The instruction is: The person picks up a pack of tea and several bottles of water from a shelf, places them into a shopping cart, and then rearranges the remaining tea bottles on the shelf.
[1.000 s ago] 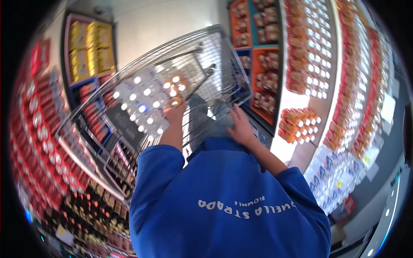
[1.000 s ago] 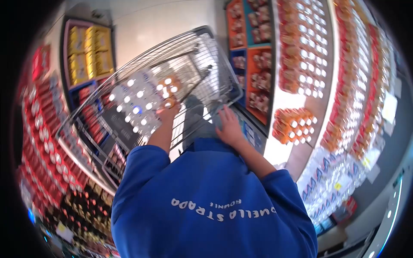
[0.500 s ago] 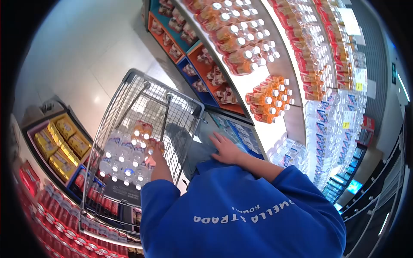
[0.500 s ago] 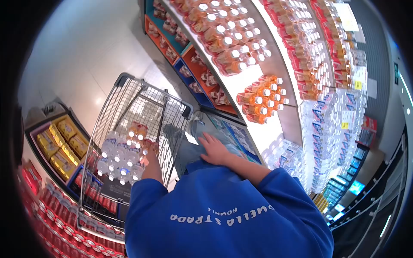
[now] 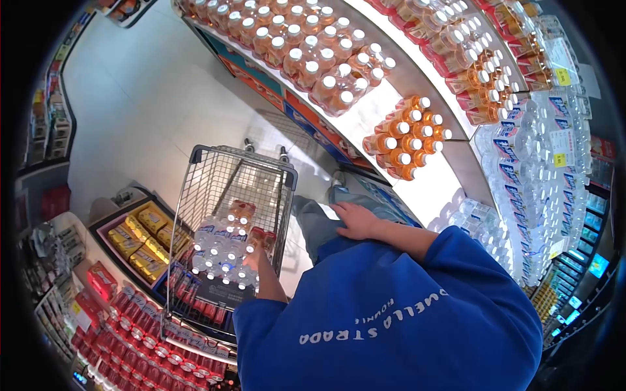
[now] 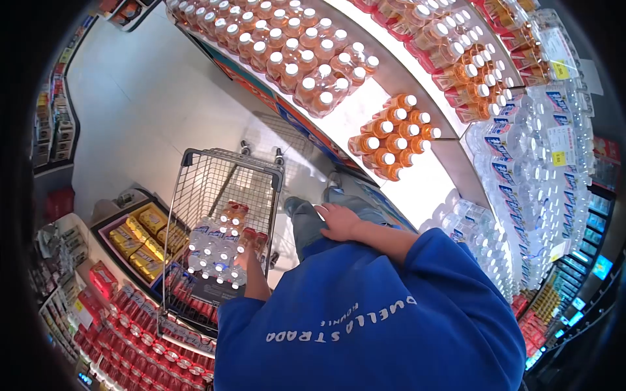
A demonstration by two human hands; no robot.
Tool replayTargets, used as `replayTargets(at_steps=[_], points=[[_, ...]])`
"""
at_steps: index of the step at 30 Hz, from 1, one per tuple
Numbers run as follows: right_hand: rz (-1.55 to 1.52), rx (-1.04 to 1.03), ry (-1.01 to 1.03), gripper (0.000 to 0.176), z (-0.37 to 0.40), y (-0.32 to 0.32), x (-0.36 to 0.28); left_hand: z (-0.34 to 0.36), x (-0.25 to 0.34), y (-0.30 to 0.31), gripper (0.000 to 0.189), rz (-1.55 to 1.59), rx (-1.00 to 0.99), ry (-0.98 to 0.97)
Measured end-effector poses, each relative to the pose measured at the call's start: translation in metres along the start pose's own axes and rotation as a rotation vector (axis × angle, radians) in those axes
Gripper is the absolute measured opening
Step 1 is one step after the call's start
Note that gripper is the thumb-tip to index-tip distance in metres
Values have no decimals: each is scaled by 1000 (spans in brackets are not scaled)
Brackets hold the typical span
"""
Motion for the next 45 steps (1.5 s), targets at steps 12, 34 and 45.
replayTargets(at_steps=[12, 34, 45], points=[[-798, -103, 179, 84, 1, 11, 19, 225, 87, 207, 105, 453, 95, -867], [-2234, 263, 68, 46, -38, 108, 38, 455, 252, 86, 89, 25, -296, -1587], [-2249, 390, -98, 52, -58, 105, 46, 446, 272, 69, 99, 50, -459, -1735]])
Point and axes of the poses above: each hand's wrist, its own z-axis away from the middle knuckle, its own y-axis out of the back of the hand, x = y × z, the point moved 2 cm from there along -z, towards the middle knuckle, and after that the axes turned 6 degrees about z, right-handed, at the moved point
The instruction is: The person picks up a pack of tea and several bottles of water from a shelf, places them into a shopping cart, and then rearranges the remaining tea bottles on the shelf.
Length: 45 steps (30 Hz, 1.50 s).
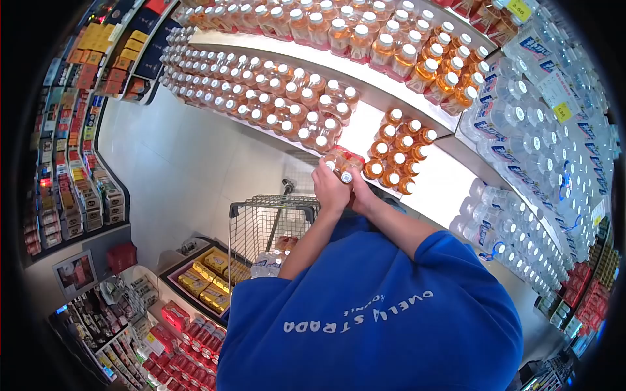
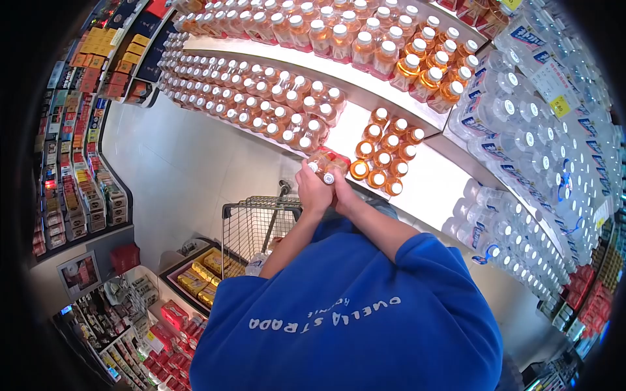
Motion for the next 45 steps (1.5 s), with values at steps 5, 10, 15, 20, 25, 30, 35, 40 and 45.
replayTargets(at_steps=[5, 10, 15, 20, 25, 30, 35, 40, 45], points=[[20, 66, -34, 60, -7, 6, -18, -13, 0, -12, 102, 9, -48, -41], [-70, 91, 10, 68, -15, -1, -36, -18, -4, -20, 105, 138, 18, -109], [-175, 43, -25, 73, -17, -9, -51, -22, -58, -73, 73, 1006, -119, 303], [-208, 183, -17, 66, -5, -13, -50, -28, -29, -73, 42, 1117, -77, 306], [-101, 165, 131, 52, -13, 9, -28, -32, -35, -90, 38, 1031, -52, 328], [-9, 231, 169, 35, 1, 7, -38, -53, -44, -117, 53, 954, -103, 322], [-71, 159, 251, 24, -12, 31, -37, -56, -8, -106, 72, 891, -131, 486], [-77, 214, 269, 23, -4, 27, -31, -50, -11, -112, 68, 1006, -3, 319], [-28, 263, 353, 30, 10, 14, -33, -46, 8, -86, 64, 932, -221, 424]])
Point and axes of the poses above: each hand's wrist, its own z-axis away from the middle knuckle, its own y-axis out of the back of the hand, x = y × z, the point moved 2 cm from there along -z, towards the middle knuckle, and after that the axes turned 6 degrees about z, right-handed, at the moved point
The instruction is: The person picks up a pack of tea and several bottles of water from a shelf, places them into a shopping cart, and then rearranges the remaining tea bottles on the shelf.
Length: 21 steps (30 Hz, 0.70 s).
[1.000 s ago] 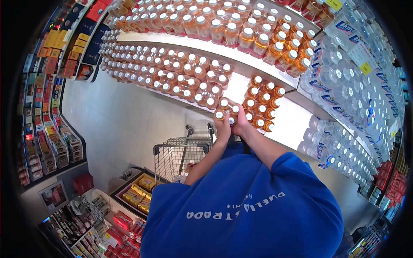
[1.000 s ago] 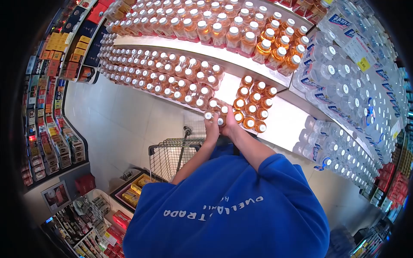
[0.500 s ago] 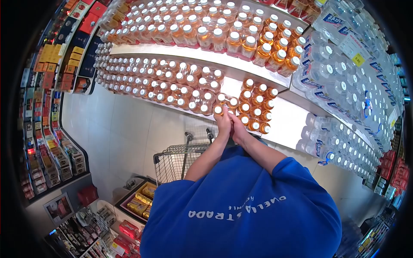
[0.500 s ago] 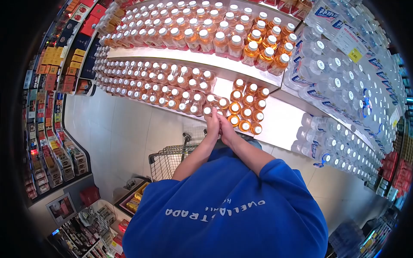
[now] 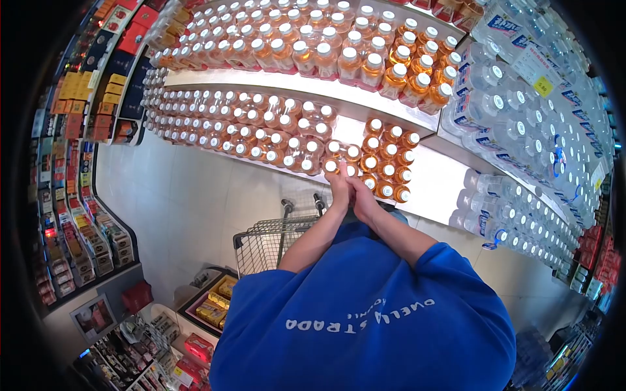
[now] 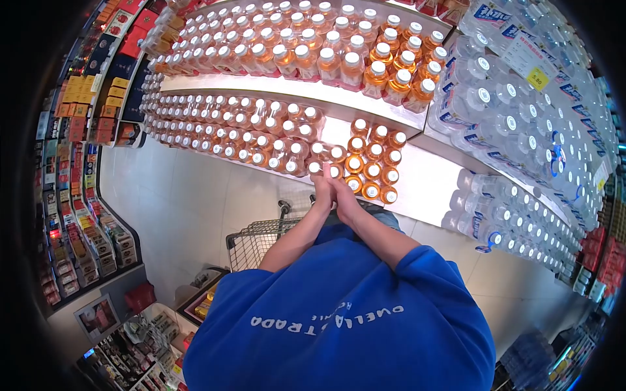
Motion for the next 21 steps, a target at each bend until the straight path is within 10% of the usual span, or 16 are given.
replayTargets(at_steps=[9, 14, 18, 21], points=[[-8, 7, -6, 43, -2, -11, -8, -69, -119, 23, 66, -216, -17, -2], [-7, -4, -2, 46, 4, -14, -16, -21, -39, 3, 55, -218, -35, 14], [612, 4, 282, 48, 37, -31, -61, -35, -47, 19, 50, 115, -349, 232], [1444, 130, 790, 53, 42, -43, -137, -39, -61, -8, 43, 231, 219, -29]])
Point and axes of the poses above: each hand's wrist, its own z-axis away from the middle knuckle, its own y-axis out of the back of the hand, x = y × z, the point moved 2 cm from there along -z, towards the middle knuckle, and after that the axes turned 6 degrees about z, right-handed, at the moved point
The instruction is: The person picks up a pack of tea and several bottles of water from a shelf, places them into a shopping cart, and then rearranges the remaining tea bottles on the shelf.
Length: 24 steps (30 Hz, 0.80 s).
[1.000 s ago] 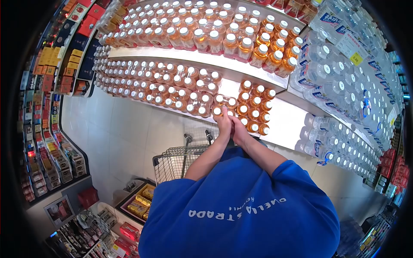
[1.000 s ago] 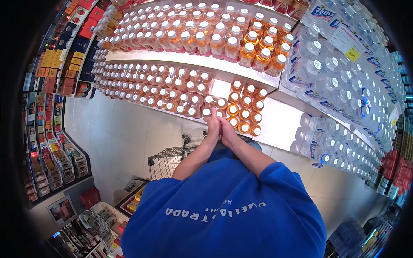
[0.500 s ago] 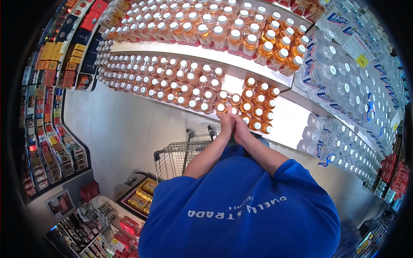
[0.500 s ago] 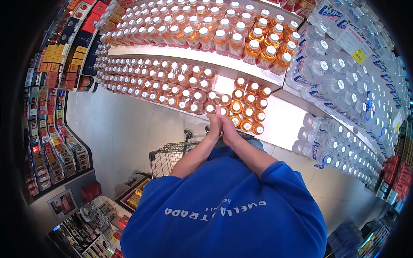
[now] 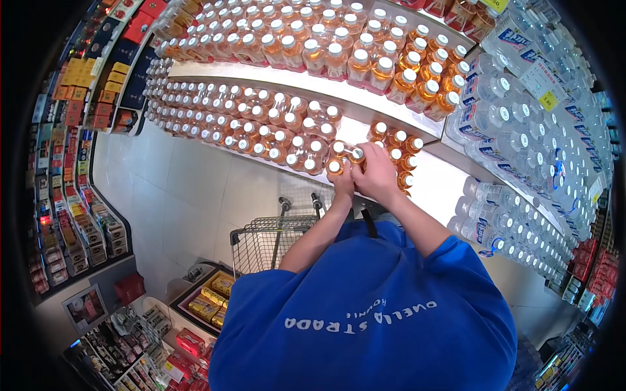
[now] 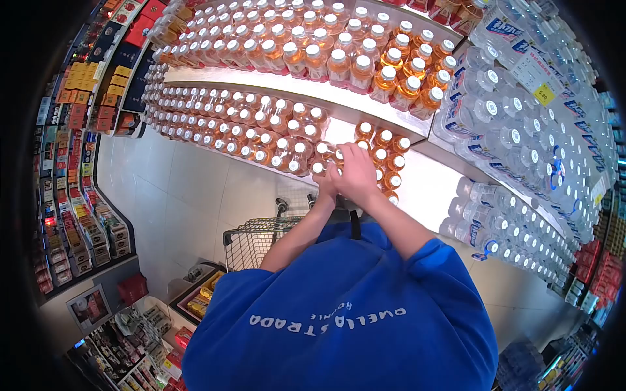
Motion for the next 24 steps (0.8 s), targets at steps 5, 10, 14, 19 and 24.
replayTargets(at_steps=[5, 10, 14, 19, 24], points=[[899, -319, 353, 50, -81, -12, 41, -14, 5, 10, 56, 135, -380, 417], [1206, -710, 330, 51, -103, -36, 64, 3, 11, -9, 50, 185, -118, 195], [1124, -690, 302, 51, -94, -28, 66, -12, -15, 3, 69, -28, -64, 184], [1151, -698, 347, 51, -93, -25, 66, -22, -25, 3, 72, -89, -120, 171], [1116, -589, 408, 52, -91, -29, 83, -15, -12, -1, 72, -143, -220, 253]])
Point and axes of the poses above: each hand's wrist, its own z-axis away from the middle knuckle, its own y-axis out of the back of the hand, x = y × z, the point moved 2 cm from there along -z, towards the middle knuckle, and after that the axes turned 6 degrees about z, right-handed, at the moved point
